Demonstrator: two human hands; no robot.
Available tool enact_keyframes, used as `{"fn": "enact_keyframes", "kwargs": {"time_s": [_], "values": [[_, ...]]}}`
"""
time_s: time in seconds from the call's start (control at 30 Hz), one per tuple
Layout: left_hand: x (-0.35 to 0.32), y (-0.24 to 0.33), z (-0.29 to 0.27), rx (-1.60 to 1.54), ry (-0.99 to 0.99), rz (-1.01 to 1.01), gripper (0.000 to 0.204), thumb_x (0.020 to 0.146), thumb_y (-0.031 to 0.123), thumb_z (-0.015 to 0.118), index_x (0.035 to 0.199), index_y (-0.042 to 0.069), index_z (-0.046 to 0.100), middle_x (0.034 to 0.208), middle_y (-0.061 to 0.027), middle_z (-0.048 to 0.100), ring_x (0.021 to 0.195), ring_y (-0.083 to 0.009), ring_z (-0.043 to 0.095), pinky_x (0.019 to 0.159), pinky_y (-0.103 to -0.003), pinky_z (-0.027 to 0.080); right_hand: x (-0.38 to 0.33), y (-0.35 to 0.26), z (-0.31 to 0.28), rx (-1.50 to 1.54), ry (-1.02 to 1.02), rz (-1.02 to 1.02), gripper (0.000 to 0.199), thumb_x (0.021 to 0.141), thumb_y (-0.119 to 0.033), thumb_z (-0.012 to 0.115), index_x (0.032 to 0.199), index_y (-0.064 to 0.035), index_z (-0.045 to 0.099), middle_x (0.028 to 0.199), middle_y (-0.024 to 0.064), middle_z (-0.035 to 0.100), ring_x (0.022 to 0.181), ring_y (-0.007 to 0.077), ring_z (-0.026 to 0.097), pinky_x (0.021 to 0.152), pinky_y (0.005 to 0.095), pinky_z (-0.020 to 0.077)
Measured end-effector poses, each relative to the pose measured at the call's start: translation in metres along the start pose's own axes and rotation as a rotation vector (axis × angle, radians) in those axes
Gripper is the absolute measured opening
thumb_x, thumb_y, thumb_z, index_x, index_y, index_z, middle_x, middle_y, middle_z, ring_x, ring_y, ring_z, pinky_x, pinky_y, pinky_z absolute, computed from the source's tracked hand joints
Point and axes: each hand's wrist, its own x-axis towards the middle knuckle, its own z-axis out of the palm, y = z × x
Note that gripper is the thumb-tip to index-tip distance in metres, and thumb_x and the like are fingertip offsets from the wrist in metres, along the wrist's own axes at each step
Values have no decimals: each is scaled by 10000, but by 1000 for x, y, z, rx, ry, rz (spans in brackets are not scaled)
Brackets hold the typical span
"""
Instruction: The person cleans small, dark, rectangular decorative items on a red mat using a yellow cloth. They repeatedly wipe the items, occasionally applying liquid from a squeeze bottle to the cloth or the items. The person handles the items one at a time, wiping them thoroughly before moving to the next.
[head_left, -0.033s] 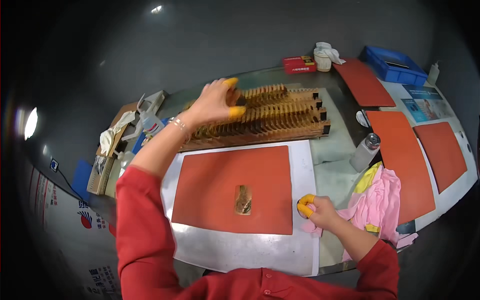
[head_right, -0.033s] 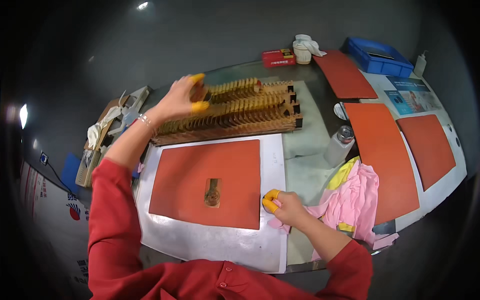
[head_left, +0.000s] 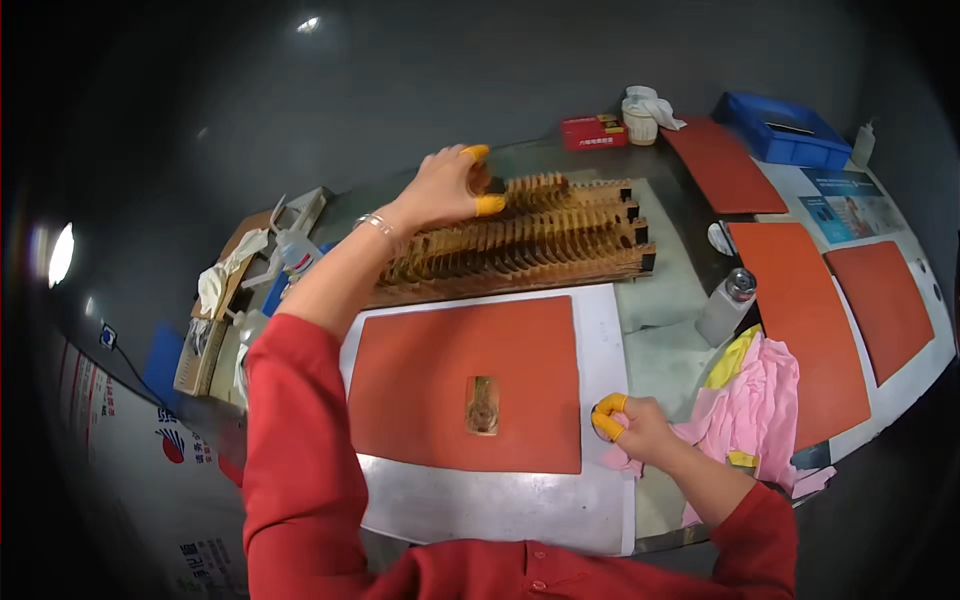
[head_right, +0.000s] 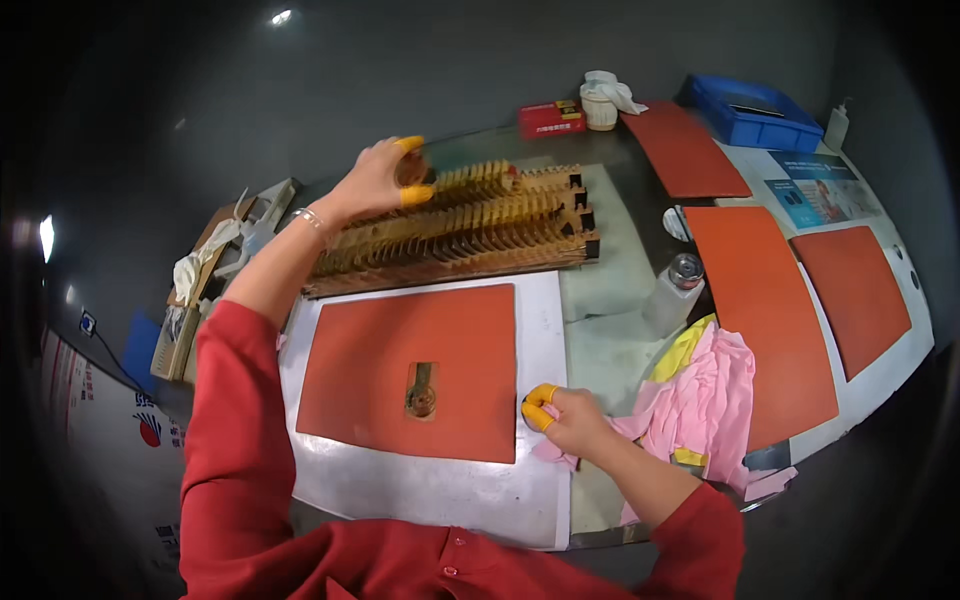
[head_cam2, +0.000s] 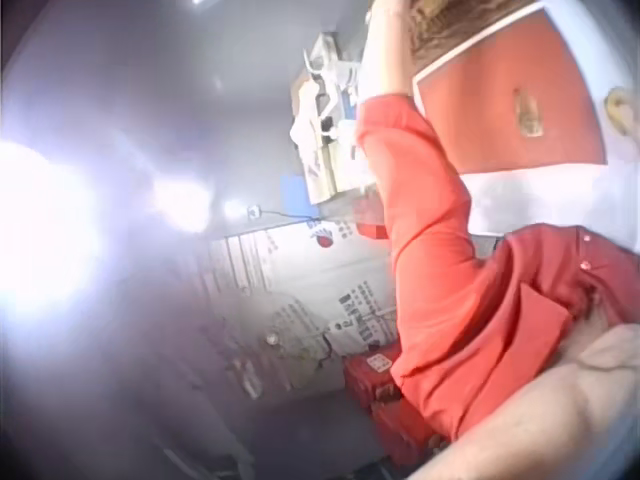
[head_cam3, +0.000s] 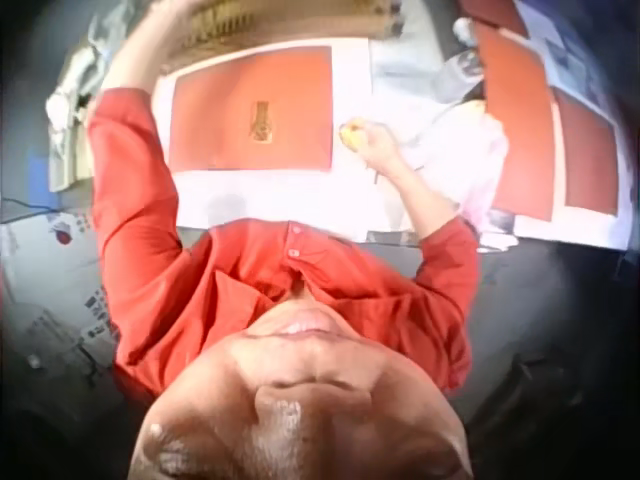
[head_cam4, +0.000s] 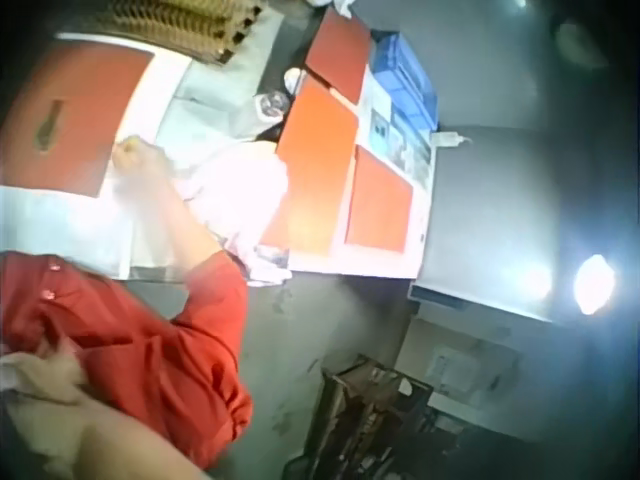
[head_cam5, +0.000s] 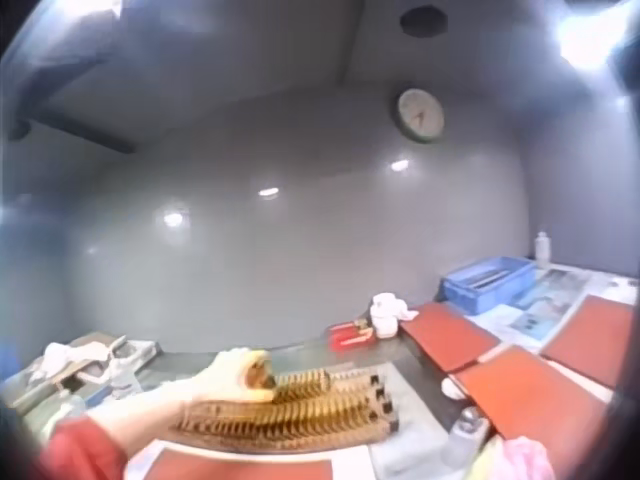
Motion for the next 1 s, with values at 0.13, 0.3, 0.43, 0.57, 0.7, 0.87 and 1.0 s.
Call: {"fn": "enact_keyframes", "kwargs": {"time_s": [0.13, 0.3, 0.43, 0.57, 0.7, 0.87, 1.0], "values": [[106, 21, 65, 165, -154, 38, 740, 695, 477, 687, 1239, 12, 500, 1167, -172, 530, 1128, -307, 456, 962, -384, 331, -6, 4, -9, -27, 13, -38, 109, 830, -133, 618, 891, -44, 637, 732, 87, 659, 646, 166, 634, 623, 283, 501], [155, 34, 119, 304, -382, 109, 670, 698, 362, 665, 1251, 20, 501, 1237, -142, 490, 1198, -300, 388, 994, -395, 300, -3, 9, -15, -132, 35, -134, 134, 832, -169, 615, 914, -64, 630, 759, 122, 654, 649, 271, 640, 609, 341, 507], [163, 33, 134, 384, -512, 96, 649, 688, 320, 643, 1248, 20, 509, 1280, -131, 472, 1221, -293, 374, 1007, -394, 285, 0, 12, -13, -130, 50, -199, 138, 834, -180, 612, 910, -66, 627, 741, 153, 633, 630, 330, 613, 581, 379, 489], [155, 28, 127, 340, -541, 55, 736, 736, 364, 652, 1367, 83, 396, 1359, -126, 419, 1319, -274, 285, 1060, -418, 242, 0, 13, -7, -108, 5, -135, 152, 826, -183, 621, 895, -47, 622, 733, 156, 624, 636, 323, 611, 576, 376, 484], [95, 28, 68, -15, -147, 129, 590, 812, 309, 619, 1308, 46, 437, 1331, -175, 438, 1242, -368, 382, 1033, -395, 326, -3, 11, -7, -6, 54, -122, 78, 813, -93, 626, 852, -26, 616, 701, 109, 626, 589, 204, 601, 556, 306, 473], [-113, 32, 45, -258, -196, 163, 871, 635, 411, 801, 1301, 8, 411, 1260, -205, 473, 1193, -343, 438, 1022, -403, 329, -5, 6, -3, 116, 97, -68, 55, 843, -21, 593, 792, 0, 586, 638, 21, 564, 577, 70, 502, 536, 226, 419], [-224, 38, 82, -272, -465, -1, 1094, 528, 382, 856, 1382, 26, 273, 1388, -209, 271, 1287, -391, 253, 1063, -452, 239, -3, 4, -2, 108, 84, -127, 59, 845, -20, 597, 799, 6, 570, 615, 3, 548, 558, 64, 475, 520, 218, 396]]}}
